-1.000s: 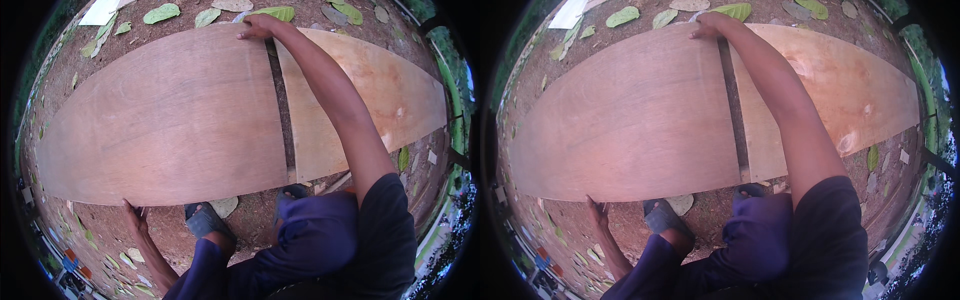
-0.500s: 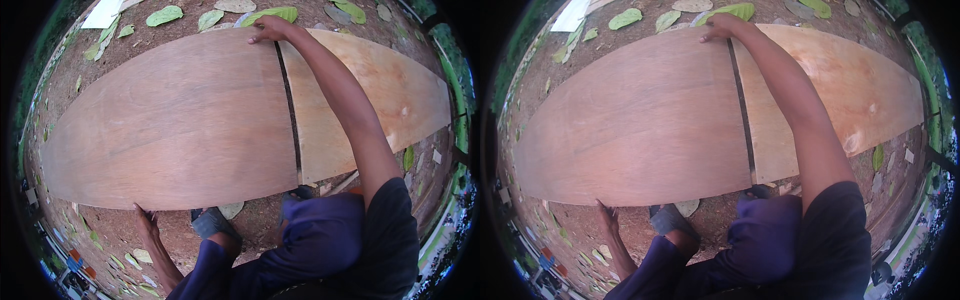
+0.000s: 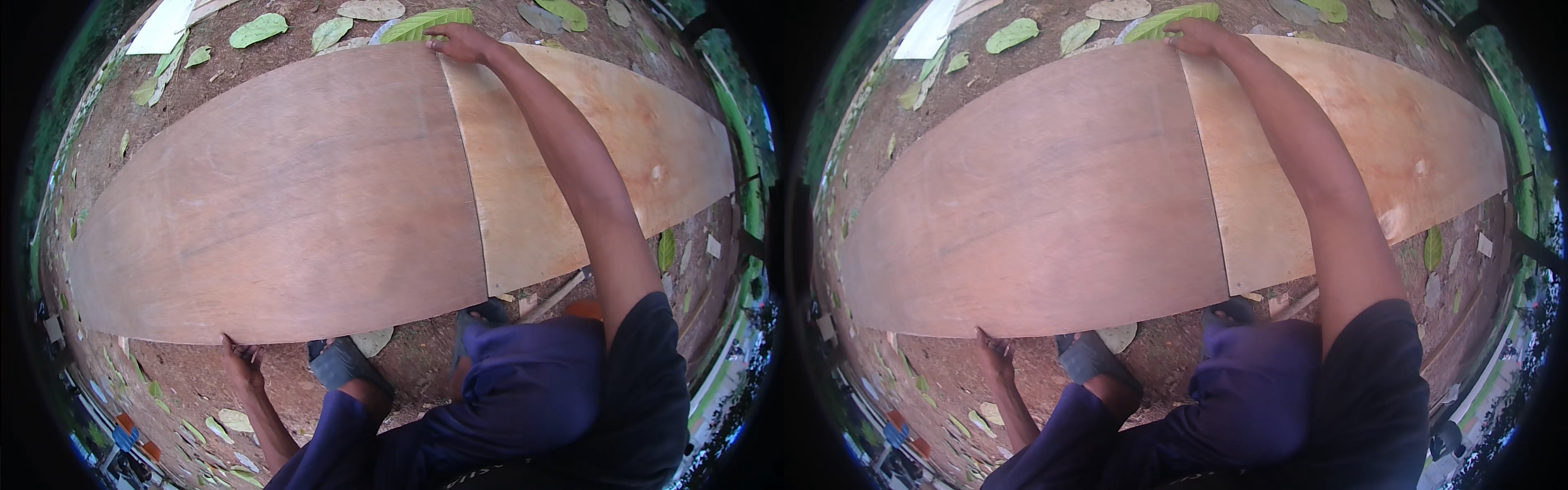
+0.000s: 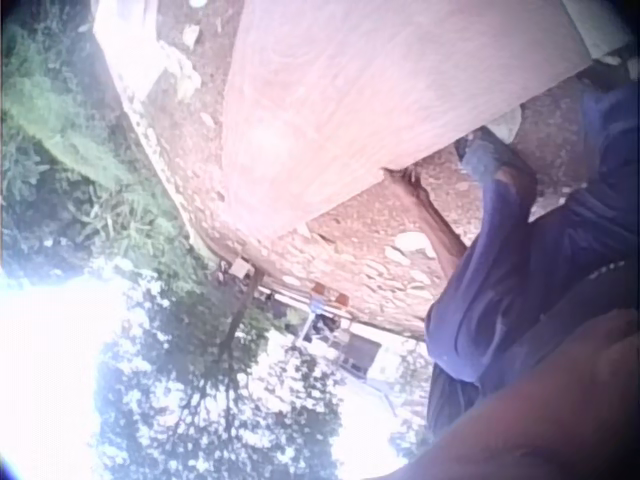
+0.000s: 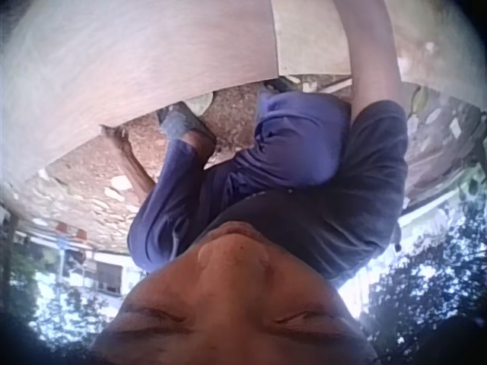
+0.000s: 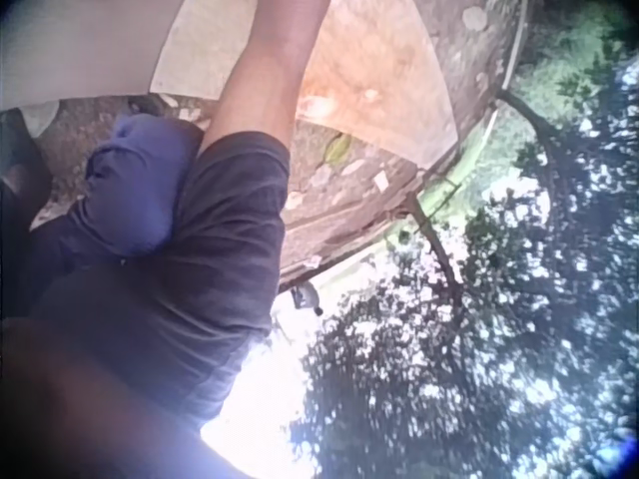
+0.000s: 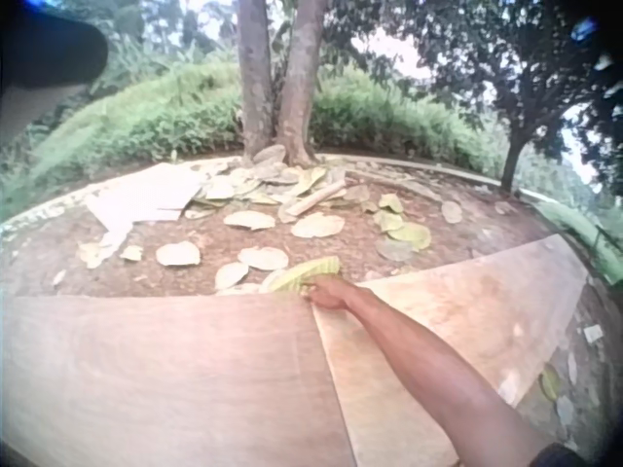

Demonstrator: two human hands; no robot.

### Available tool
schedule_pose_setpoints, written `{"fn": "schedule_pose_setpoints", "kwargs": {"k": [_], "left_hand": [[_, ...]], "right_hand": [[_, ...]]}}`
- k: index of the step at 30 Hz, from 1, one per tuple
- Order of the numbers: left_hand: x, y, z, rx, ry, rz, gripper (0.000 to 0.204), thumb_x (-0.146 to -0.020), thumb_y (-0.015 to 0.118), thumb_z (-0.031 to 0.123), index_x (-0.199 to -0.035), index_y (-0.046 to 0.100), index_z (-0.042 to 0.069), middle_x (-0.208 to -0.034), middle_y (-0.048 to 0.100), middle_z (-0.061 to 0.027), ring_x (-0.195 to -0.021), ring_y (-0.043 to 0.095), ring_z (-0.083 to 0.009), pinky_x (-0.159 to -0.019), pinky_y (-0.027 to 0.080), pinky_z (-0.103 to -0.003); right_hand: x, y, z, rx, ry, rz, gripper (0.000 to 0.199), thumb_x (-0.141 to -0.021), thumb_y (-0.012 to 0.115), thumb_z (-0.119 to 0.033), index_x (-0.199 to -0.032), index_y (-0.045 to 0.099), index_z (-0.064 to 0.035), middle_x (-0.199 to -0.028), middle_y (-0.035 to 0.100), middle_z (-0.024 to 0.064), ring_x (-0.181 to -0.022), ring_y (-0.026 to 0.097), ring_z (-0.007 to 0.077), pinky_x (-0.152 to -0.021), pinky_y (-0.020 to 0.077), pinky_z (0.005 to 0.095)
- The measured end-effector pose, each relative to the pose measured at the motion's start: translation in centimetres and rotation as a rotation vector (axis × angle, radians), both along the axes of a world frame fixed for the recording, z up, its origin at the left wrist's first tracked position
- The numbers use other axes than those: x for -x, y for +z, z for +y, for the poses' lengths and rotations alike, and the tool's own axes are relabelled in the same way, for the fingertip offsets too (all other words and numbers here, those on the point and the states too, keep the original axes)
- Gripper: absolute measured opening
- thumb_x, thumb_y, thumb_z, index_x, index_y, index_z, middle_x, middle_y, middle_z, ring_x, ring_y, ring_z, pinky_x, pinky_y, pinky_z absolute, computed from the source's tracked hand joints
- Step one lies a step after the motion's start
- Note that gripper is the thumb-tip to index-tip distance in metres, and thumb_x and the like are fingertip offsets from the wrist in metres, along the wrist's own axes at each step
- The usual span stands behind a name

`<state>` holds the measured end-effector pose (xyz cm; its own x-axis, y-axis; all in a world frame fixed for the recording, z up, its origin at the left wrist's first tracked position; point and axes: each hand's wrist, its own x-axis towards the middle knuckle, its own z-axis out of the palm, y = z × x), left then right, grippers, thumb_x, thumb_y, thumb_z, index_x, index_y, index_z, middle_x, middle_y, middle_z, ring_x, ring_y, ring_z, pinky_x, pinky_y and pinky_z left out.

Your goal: The person positions a large plywood sheet on the ground, aligns it with another panel, and uses a hammer to drive nails along the seam to join them. The person repeatedly picks up nails from a bucket and hammers them into the wood while adjusting the panels.

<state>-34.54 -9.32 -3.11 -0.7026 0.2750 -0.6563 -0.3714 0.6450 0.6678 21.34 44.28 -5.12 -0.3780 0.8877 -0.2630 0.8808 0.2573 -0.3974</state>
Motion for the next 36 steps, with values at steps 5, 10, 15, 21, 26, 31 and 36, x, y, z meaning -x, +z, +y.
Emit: {"fn": "schedule_pose_setpoints", "kwargs": {"k": [5,10,15,21,26,31,36], "left_hand": [[3.0,-1.5,0.5,-0.104,0.169,0.023,0.086,-0.096,0.038,0.075,-0.150,0.040,0.008,-0.140,0.051,-0.0185,-0.119,0.056,-0.0326,-0.093,0.051,-0.049],[7.3,-3.1,0.6,-0.097,0.206,0.049,0.088,-0.097,0.032,0.074,-0.156,0.034,0.009,-0.153,0.044,-0.0178,-0.131,0.050,-0.0342,-0.103,0.045,-0.048],[7.0,-2.1,2.4,-0.060,0.201,0.097,0.083,-0.099,0.034,0.070,-0.154,0.038,0.009,-0.150,0.048,-0.0160,-0.130,0.052,-0.0339,-0.099,0.050,-0.047],[4.1,0.7,6.3,-0.364,0.166,0.002,0.058,-0.101,0.045,0.046,-0.141,0.052,0.004,-0.143,0.056,-0.0154,-0.127,0.058,-0.0328,-0.095,0.055,-0.049],[11.6,-2.9,4.7,-0.437,0.140,-0.012,0.047,-0.096,0.059,0.037,-0.129,0.064,0.004,-0.132,0.065,-0.0171,-0.117,0.066,-0.0327,-0.090,0.058,-0.047],[12.6,-3.4,5.5,-0.253,0.067,0.097,0.046,-0.094,0.063,0.036,-0.126,0.065,0.004,-0.130,0.066,-0.0170,-0.115,0.067,-0.0326,-0.089,0.058,-0.046],[13.4,-3.2,5.0,0.075,-0.171,0.342,0.044,-0.092,0.066,0.035,-0.124,0.066,0.005,-0.128,0.067,-0.0169,-0.114,0.067,-0.0325,-0.088,0.058,-0.045]], "right_hand": [[0.9,1.0,-3.5,-0.181,0.070,-0.200,0.087,-0.091,0.056,-0.069,-0.154,0.042,-0.0106,-0.160,0.039,0.0152,-0.147,0.037,0.0326,-0.121,0.0325,0.0452],[3.0,1.1,-7.8,-0.283,0.155,-0.124,0.085,-0.094,0.053,-0.068,-0.153,0.041,-0.0073,-0.161,0.034,0.0169,-0.150,0.031,0.0326,-0.123,0.0279,0.0460],[4.2,2.6,-16.2,-0.409,0.231,0.042,0.070,-0.098,0.056,-0.053,-0.146,0.047,-0.0028,-0.156,0.040,0.0210,-0.146,0.036,0.0353,-0.121,0.0293,0.0474],[9.7,4.2,-33.4,-0.263,0.028,0.277,0.065,-0.101,0.054,-0.043,-0.148,0.044,0.0009,-0.155,0.040,0.0210,-0.149,0.030,0.0361,-0.123,0.0234,0.0515],[12.5,3.7,-43.9,-0.205,0.169,0.402,0.077,-0.097,0.053,-0.057,-0.153,0.041,-0.0050,-0.163,0.029,0.0167,-0.154,0.020,0.0327,-0.124,0.0128,0.0604],[11.9,1.9,-45.4,-0.165,0.351,0.196,0.089,-0.092,0.049,-0.070,-0.159,0.030,-0.0143,-0.168,0.020,0.0119,-0.157,0.011,0.0321,-0.122,0.0063,0.0662],[12.3,2.0,-45.6,-0.195,0.247,0.153,0.092,-0.090,0.050,-0.073,-0.159,0.031,-0.0152,-0.168,0.021,0.0106,-0.156,0.012,0.0337,-0.123,0.0072,0.0636]]}}
